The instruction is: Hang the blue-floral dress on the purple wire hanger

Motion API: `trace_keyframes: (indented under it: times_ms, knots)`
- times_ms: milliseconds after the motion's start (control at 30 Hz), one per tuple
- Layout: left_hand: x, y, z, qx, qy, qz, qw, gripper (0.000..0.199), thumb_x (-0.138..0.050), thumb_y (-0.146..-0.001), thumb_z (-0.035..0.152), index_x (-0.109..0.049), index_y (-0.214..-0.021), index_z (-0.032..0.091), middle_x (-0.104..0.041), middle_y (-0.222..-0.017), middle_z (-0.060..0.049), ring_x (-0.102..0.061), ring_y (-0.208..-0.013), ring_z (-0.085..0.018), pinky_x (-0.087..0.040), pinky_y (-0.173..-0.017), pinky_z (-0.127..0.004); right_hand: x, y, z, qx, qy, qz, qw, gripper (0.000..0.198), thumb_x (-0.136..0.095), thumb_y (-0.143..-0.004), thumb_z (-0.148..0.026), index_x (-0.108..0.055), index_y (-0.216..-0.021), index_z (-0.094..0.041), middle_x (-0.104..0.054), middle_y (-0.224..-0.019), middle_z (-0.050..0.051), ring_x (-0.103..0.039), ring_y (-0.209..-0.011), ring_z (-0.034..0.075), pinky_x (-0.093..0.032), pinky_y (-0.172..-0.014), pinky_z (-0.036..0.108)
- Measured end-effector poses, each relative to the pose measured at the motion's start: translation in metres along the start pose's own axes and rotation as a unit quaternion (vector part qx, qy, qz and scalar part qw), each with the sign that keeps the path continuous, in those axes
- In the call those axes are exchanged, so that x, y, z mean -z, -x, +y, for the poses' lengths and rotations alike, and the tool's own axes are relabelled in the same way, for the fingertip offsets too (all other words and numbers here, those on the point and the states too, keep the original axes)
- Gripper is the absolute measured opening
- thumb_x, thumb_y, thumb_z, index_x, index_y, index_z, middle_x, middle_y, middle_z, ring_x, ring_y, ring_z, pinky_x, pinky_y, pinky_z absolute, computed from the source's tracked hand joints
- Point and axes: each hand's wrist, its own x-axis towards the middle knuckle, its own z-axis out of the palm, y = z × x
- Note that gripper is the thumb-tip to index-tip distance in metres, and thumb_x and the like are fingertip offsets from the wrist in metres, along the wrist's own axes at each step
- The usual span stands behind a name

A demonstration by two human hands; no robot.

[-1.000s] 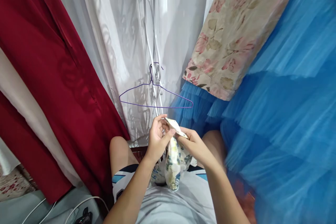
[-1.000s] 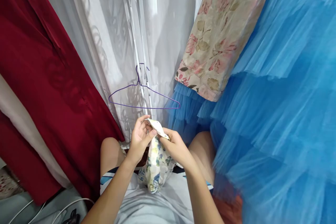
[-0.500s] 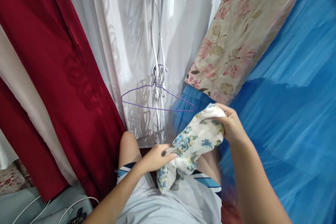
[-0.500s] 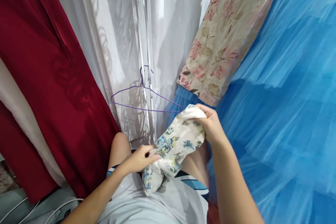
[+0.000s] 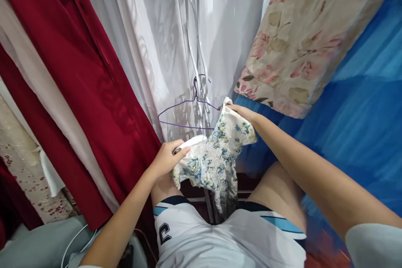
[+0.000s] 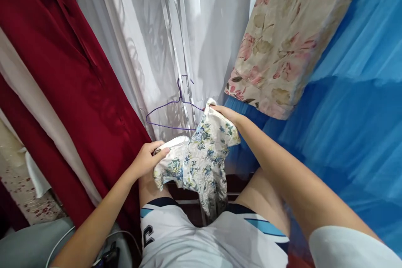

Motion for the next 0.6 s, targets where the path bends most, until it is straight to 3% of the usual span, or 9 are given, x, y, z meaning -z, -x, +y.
trace_keyframes:
  times_ms: [100,233,333,433,600]
  knots:
    - [0.026,0.002,-0.036,-0.014,-0.141,-0.034,0.989,0.037,-0.048,-0.093,0.041,-0.05,-0.065,0.017,-0.048,-0.064,0.001,-0.045,-0.067,-0.013,-0.034,-0.065,-0.025,-0.003,0.0,-0.001,-0.025,0.005,-0.109,0.994,0.026,-0.069,-0.077,-0.024,-0.07,-0.101,-0.014,-0.076,-0.078,0.007,-0.071,-0.066,0.02,-0.057,-0.063,0.027]
    - [0.038,0.004,-0.097,0.011,-0.212,-0.066,0.975,0.033,-0.043,-0.092,0.035,-0.058,-0.067,0.019,-0.056,-0.067,-0.001,-0.051,-0.072,-0.017,-0.038,-0.072,-0.027,0.004,0.004,-0.008,-0.012,0.024,-0.113,0.993,0.021,-0.073,-0.07,-0.019,-0.073,-0.09,-0.012,-0.077,-0.078,0.008,-0.072,-0.065,0.021,-0.057,-0.063,0.027]
    - [0.043,-0.007,-0.123,0.053,-0.195,-0.006,0.979,0.021,-0.047,-0.085,0.027,-0.062,-0.072,0.021,-0.059,-0.068,-0.001,-0.053,-0.073,-0.019,-0.04,-0.072,-0.028,0.006,0.008,-0.016,-0.016,0.026,-0.123,0.992,0.021,-0.074,-0.067,-0.017,-0.074,-0.088,-0.013,-0.077,-0.079,0.008,-0.072,-0.066,0.022,-0.058,-0.064,0.027]
    - [0.06,-0.039,-0.124,0.066,-0.168,0.096,0.979,0.017,-0.046,-0.079,0.021,-0.06,-0.068,0.02,-0.058,-0.066,-0.002,-0.054,-0.073,-0.02,-0.04,-0.072,-0.029,0.005,0.015,-0.026,-0.022,0.035,-0.13,0.991,0.022,-0.072,-0.067,-0.016,-0.074,-0.09,-0.013,-0.078,-0.079,0.008,-0.073,-0.069,0.022,-0.058,-0.065,0.027]
    - [0.093,-0.11,-0.093,0.065,-0.117,0.222,0.966,0.023,-0.038,-0.08,0.019,-0.06,-0.08,0.018,-0.062,-0.079,-0.005,-0.055,-0.081,-0.021,-0.04,-0.075,-0.029,-0.003,0.033,-0.039,-0.071,0.046,-0.111,0.99,0.02,-0.068,-0.074,-0.019,-0.072,-0.094,-0.015,-0.078,-0.083,0.008,-0.074,-0.069,0.025,-0.06,-0.067,0.033]
